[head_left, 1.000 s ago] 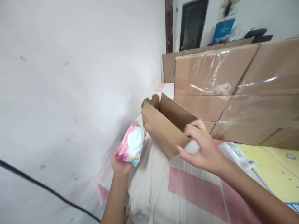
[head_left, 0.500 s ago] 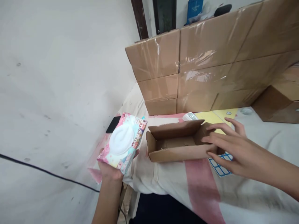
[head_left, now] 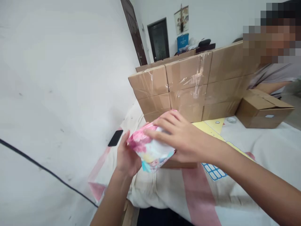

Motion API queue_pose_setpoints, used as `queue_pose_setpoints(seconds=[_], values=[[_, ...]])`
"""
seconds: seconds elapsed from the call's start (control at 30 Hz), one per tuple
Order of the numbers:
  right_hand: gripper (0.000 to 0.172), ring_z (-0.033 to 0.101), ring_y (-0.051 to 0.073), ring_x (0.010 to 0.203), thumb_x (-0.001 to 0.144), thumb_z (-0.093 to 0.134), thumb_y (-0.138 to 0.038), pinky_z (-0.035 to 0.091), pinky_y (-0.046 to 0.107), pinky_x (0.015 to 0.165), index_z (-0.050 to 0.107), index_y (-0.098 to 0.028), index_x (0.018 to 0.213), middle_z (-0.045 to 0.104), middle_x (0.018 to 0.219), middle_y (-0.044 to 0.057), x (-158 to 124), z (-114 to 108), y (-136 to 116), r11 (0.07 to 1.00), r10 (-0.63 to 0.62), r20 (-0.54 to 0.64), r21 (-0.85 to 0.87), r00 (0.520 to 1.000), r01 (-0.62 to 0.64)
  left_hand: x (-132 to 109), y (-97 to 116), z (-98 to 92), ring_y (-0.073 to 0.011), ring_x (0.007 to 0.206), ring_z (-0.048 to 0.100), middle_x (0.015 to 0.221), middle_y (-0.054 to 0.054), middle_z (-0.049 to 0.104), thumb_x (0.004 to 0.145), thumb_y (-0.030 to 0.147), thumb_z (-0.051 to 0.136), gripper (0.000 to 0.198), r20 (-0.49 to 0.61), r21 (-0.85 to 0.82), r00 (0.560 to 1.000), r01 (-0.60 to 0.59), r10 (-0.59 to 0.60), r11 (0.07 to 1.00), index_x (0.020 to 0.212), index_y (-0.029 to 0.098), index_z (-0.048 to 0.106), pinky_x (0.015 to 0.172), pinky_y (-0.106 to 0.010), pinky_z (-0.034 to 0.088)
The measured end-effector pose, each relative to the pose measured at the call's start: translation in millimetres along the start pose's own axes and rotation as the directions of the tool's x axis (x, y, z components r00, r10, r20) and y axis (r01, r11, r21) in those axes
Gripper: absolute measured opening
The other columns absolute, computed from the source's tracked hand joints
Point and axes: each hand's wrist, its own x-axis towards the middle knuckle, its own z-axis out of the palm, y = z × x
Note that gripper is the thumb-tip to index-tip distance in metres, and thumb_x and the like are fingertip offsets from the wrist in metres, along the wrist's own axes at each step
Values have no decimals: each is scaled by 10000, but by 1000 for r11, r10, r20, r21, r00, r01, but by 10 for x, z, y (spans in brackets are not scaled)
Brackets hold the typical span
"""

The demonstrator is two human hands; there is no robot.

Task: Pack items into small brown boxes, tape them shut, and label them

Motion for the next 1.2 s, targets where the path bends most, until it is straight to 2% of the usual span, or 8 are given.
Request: queue_pose_setpoints(seconds=[0.1,0.17,0.27,0.33,0.57,0.87,1.0,1.2], values=[[767,535,342,1203,810,749,-332,442,522,1010,430,-243,1501,594,1310,141,-103,14,173,966,175,-99,208,980,-152,22,-30,-136,-353,1252,608,1194,-126,721,912,726,367,700,93,398,969,-246,228,884,1281,195,636,1052,-530,480],[849,559,334,1204,753,793,-334,489,474,974,402,-262,1504,573,1352,124,-171,40,316,890,324,-177,391,929,-235,31,-87,-252,-335,1304,557,1322,-96,665,878,685,536,640,243,735,910,-398,336,549,1373,280,561,1118,-546,392],[875,579,329,1227,718,822,-342,507,454,974,405,-269,1485,549,1417,101,-197,137,511,752,486,-178,584,855,-306,45,-243,-362,-301,1287,555,1301,-44,682,841,392,733,493,436,898,880,-438,187,-34,1306,319,584,1194,-596,192],[871,594,326,1216,706,825,-331,512,451,968,422,-251,1474,565,1409,100,-172,224,593,697,526,-88,615,846,-369,57,-367,-402,-248,1176,621,1159,-4,733,880,276,693,311,481,871,868,-456,127,-185,1181,287,617,1198,-588,148],[852,592,323,1181,676,812,-279,504,461,963,484,-242,1462,614,1321,108,-25,350,560,838,349,144,395,926,-377,34,-685,-612,-147,854,646,844,45,692,904,26,487,221,624,777,716,-526,314,-346,897,228,576,1093,-422,344],[895,604,313,1229,733,815,-351,529,430,978,378,-305,1513,557,1437,70,-36,376,335,649,537,96,588,838,-483,61,-898,-639,-183,797,601,815,-2,704,913,49,529,179,624,779,639,-552,449,-298,892,206,612,801,-354,443],[870,612,334,1189,739,785,-345,525,442,946,392,-241,1509,591,1369,128,-97,626,428,765,517,242,300,821,-570,34,-968,-655,-169,814,617,882,8,747,903,31,551,195,654,749,590,-593,474,-296,837,209,597,800,-349,448],[724,694,383,944,684,772,-322,526,414,712,557,-133,1350,683,1123,190,-95,1049,648,878,426,664,-138,615,-459,5,-1022,-673,-156,819,619,967,9,770,895,26,575,200,650,747,587,-611,483,-263,842,218,595,759,-338,467]])
